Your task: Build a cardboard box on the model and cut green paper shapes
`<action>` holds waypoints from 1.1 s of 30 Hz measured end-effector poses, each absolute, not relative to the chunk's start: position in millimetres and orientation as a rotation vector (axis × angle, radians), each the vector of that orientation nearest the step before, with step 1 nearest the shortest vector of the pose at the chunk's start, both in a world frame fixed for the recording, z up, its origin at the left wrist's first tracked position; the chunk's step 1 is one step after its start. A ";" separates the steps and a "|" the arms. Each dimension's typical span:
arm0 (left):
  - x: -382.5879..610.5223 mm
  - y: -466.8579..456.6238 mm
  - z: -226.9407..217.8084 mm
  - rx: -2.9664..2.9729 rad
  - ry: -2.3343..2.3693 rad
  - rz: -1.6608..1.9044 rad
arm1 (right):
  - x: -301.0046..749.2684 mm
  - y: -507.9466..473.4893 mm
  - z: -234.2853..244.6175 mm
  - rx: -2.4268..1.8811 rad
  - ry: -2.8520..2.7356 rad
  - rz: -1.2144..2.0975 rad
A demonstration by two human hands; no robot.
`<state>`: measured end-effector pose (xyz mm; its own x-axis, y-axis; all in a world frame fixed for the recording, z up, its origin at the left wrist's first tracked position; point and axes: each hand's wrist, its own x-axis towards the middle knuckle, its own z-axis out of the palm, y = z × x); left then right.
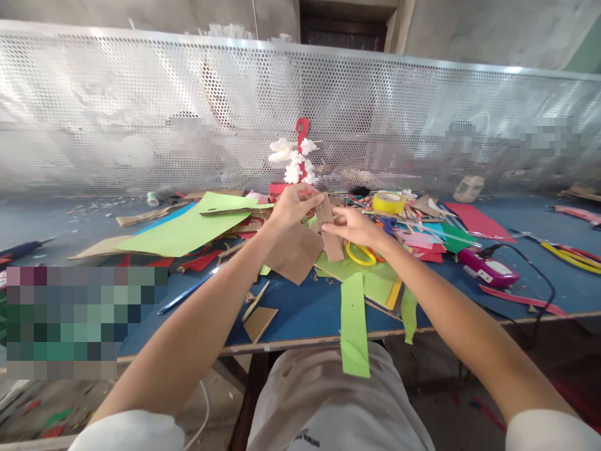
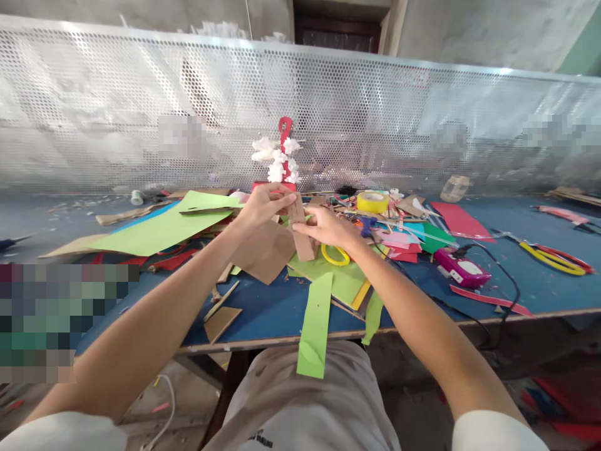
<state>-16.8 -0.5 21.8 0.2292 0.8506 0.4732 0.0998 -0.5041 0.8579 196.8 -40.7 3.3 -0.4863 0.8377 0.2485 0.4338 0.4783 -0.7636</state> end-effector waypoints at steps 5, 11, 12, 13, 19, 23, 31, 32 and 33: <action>-32.5 6.6 21.8 2.232 1.249 1.369 | 200.5 -32.4 0.4 -1.071 -1.870 0.864; -58.5 11.7 12.3 2.374 1.785 1.201 | 212.4 -23.3 -0.5 -1.187 -1.890 0.813; -60.3 12.6 10.0 2.351 1.820 1.196 | 211.7 -21.6 -2.5 -1.189 -1.919 0.776; -61.5 13.6 8.0 2.342 1.846 1.193 | 210.4 -20.5 -4.3 -1.189 -1.957 0.734; -65.6 22.1 7.5 2.420 1.761 1.176 | 196.6 -33.3 -1.4 -1.313 -2.166 0.617; -68.0 26.8 21.2 2.346 1.595 1.184 | 192.2 -39.7 0.3 -1.277 -2.097 0.744; -64.2 16.6 38.9 1.841 1.219 1.606 | 195.9 -31.0 -4.8 -0.978 -1.702 1.076; -62.8 16.1 38.5 1.799 1.203 1.627 | 195.8 -32.0 -2.8 -0.959 -1.680 1.115; -61.3 16.0 37.9 1.767 1.191 1.647 | 195.8 -32.9 -0.4 -0.944 -1.647 1.158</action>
<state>-61.3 16.0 37.9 -0.0829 0.8164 0.5715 0.2866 -0.5297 0.7983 195.8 -32.9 -0.4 -0.3178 0.9191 0.2330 0.0921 0.2745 -0.9572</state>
